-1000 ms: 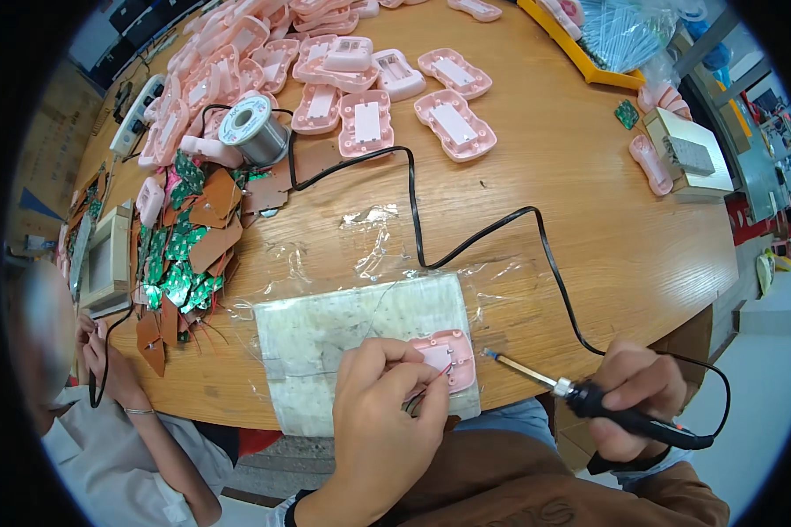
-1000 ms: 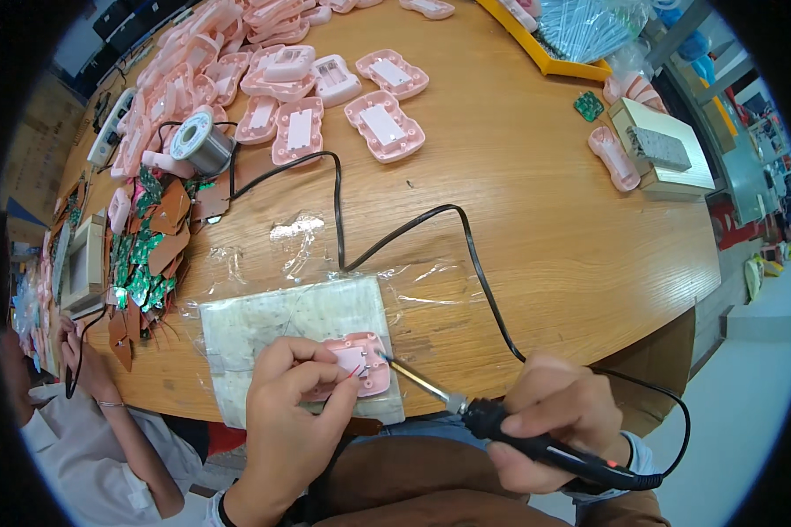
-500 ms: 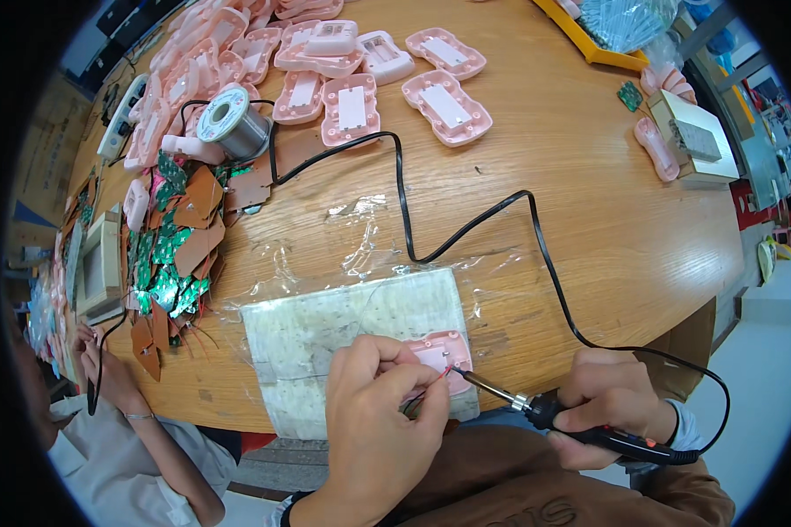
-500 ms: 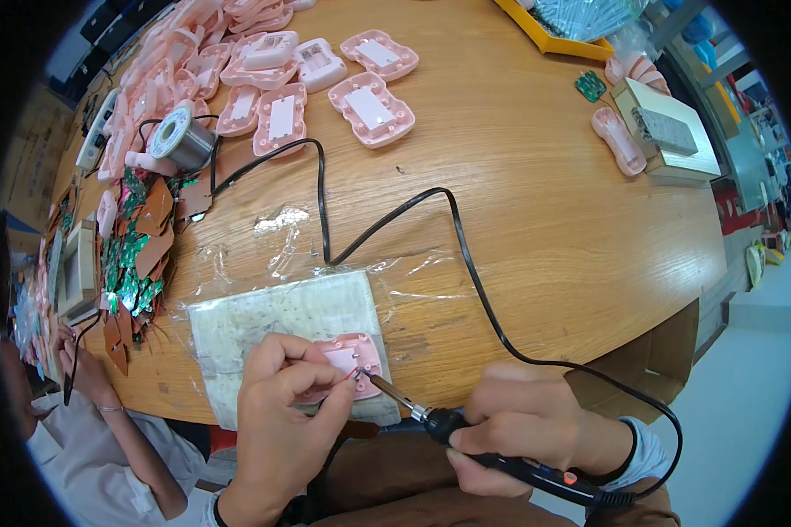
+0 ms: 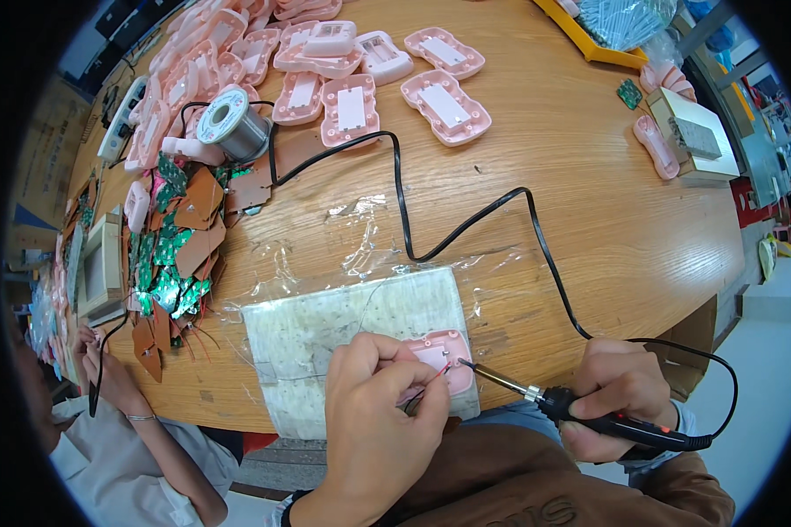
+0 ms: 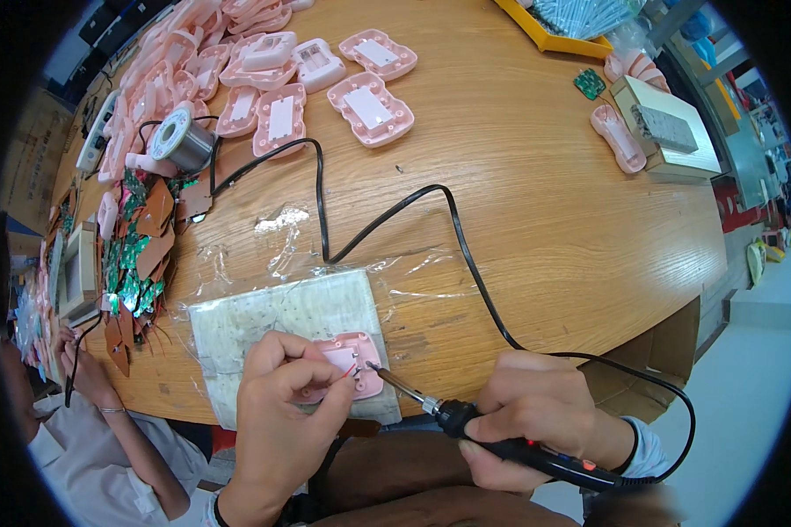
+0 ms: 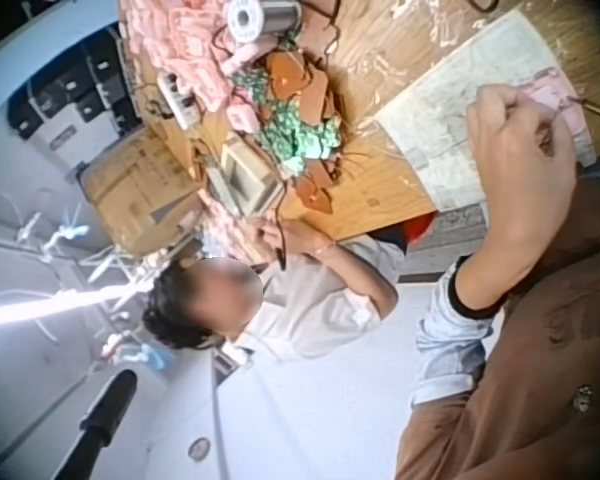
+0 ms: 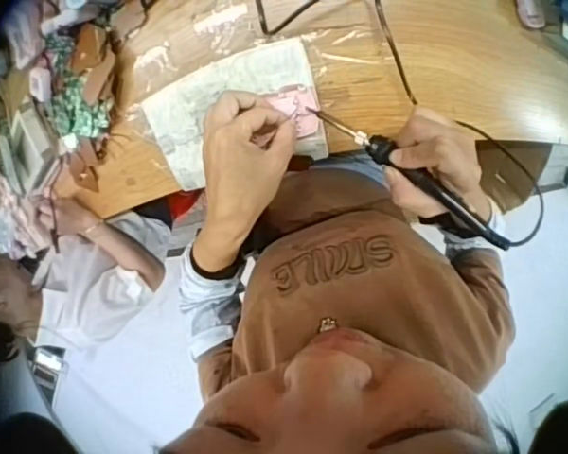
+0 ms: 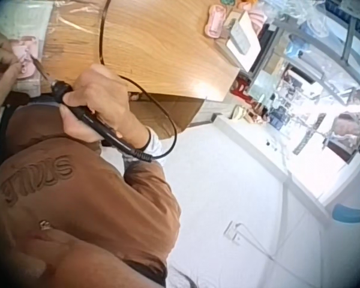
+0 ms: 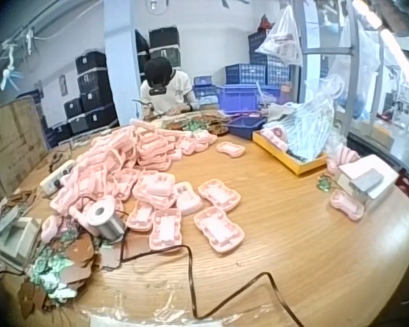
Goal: The person uses a soldering iron to attach wires to small pink plastic housings containing green circuit boards. They repeatedly pick up a housing, solder the wires, and place the finished unit aside on the table.
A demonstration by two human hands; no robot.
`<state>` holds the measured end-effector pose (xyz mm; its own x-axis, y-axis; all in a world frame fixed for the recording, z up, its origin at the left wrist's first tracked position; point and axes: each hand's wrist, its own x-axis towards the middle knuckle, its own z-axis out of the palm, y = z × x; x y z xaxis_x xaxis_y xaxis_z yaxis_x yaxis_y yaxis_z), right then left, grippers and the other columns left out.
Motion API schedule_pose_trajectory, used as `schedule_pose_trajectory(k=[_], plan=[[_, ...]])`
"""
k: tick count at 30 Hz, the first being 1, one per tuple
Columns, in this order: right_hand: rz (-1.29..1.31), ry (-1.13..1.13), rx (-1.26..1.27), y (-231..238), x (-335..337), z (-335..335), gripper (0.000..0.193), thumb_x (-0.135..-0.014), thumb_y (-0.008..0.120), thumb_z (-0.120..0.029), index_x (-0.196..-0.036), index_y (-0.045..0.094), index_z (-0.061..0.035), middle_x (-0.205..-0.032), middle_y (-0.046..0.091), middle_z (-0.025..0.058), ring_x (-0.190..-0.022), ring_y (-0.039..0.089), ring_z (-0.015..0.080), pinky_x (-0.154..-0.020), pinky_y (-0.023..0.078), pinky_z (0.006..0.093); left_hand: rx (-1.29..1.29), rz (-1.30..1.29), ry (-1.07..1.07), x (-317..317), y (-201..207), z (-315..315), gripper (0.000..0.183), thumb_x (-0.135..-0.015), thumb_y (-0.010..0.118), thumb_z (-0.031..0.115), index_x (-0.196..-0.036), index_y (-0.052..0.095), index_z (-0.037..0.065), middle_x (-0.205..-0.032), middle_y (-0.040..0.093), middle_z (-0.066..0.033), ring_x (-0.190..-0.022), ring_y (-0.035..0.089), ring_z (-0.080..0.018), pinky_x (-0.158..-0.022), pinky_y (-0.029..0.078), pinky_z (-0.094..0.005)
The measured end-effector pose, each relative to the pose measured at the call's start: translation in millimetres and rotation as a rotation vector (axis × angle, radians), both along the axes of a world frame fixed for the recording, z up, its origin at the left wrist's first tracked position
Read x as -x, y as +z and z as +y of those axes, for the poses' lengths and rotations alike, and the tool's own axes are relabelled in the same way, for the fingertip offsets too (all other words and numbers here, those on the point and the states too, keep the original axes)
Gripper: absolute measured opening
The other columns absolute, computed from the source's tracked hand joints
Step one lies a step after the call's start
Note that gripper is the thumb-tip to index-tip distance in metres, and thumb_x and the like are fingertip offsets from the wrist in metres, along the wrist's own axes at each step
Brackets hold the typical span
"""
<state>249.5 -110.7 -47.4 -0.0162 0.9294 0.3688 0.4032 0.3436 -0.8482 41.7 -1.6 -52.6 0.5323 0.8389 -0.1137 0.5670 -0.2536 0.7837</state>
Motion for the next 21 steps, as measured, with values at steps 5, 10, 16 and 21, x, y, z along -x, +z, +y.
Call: schedule_pose_trajectory(k=[5,10,16,21], plan=[[0.002,-0.022,-0.01,0.6,-1.2,0.0,0.024,-0.064,0.075,-0.003,-0.081,0.057,-0.0056,-0.062,0.054,0.0054,-0.047,0.049,0.0189,-0.042,0.035,0.0292,0.009,0.029,-0.007,1.0,2.0,1.1,0.007,-0.069,0.074,0.003,-0.071,0.067,0.001,-0.085,0.055,-0.0077,-0.082,0.054,-0.024,-0.071,0.045,-0.0336],[-0.001,-0.035,-0.009,1.2,-2.5,-0.6,0.026,-0.063,0.076,-0.004,-0.081,0.057,-0.006,-0.062,0.055,0.0053,-0.048,0.05,0.0196,-0.043,0.036,0.0293,0.058,0.016,0.014,0.9,2.8,1.3,0.008,-0.068,0.075,0.003,-0.071,0.067,0.002,-0.084,0.055,-0.0077,-0.083,0.053,-0.0267,-0.073,0.044,-0.0362],[-0.002,-0.056,-0.009,1.8,-5.9,-2.1,0.027,-0.062,0.076,-0.003,-0.082,0.057,-0.0065,-0.062,0.055,0.0056,-0.049,0.051,0.0199,-0.044,0.036,0.0294,0.039,0.063,-0.069,3.5,6.4,6.4,0.007,-0.077,0.071,0.004,-0.079,0.07,-0.002,-0.087,0.057,-0.0085,-0.081,0.057,-0.0188,-0.067,0.048,-0.0282],[0.01,-0.064,-0.019,-0.2,-4.4,-1.5,0.027,-0.062,0.077,-0.003,-0.082,0.058,-0.0065,-0.063,0.056,0.0058,-0.049,0.051,0.0201,-0.044,0.036,0.0294,-0.076,0.079,-0.091,-1.7,6.6,6.9,0.006,-0.074,0.07,0.003,-0.073,0.066,-0.001,-0.083,0.055,-0.0086,-0.078,0.054,-0.0261,-0.068,0.044,-0.0356]])
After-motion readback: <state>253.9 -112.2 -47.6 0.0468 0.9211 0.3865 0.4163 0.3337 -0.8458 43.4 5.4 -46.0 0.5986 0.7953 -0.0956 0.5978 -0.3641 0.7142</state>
